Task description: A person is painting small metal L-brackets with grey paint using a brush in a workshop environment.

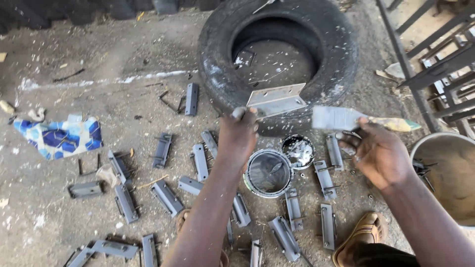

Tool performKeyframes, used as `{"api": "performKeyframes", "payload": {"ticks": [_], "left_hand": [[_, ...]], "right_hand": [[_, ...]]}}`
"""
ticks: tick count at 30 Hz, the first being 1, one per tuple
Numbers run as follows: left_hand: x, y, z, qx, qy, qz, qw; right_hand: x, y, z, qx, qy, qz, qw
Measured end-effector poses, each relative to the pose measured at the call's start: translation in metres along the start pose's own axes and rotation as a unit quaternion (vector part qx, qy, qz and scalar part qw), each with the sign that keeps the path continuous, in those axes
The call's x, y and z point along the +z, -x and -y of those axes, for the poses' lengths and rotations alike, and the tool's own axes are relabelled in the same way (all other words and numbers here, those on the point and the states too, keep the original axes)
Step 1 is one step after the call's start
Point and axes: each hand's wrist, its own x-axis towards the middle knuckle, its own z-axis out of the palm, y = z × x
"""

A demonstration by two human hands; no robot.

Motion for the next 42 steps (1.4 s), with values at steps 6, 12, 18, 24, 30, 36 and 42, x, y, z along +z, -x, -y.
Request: {"api": "performKeyframes", "payload": {"ticks": [6, 12, 18, 24, 30, 36, 42], "left_hand": [[0.018, 0.011, 0.028, 0.098, 0.111, 0.111, 0.983], [0.036, 0.004, 0.035, 0.081, -0.027, 0.097, 0.992], [0.041, 0.014, 0.023, 0.103, -0.02, 0.095, 0.99], [0.038, 0.026, 0.014, 0.097, -0.016, 0.095, 0.991], [0.023, 0.022, 0.021, 0.108, -0.042, 0.075, 0.99], [0.026, 0.007, 0.033, 0.129, -0.047, 0.088, 0.987], [0.021, 0.022, 0.021, 0.111, -0.033, 0.075, 0.99]], "right_hand": [[0.039, 0.011, 0.009, 0.007, -0.103, -0.007, 0.995], [0.038, -0.002, 0.003, 0.002, -0.073, -0.029, 0.997], [0.042, 0.013, 0.03, 0.017, -0.106, -0.041, 0.993], [0.043, 0.008, 0.032, -0.001, 0.016, -0.101, 0.995], [0.012, -0.018, 0.027, -0.126, 0.092, -0.151, 0.976], [0.044, -0.009, 0.007, -0.082, 0.078, -0.056, 0.992], [-0.011, -0.04, 0.017, -0.108, 0.108, -0.165, 0.974]]}}
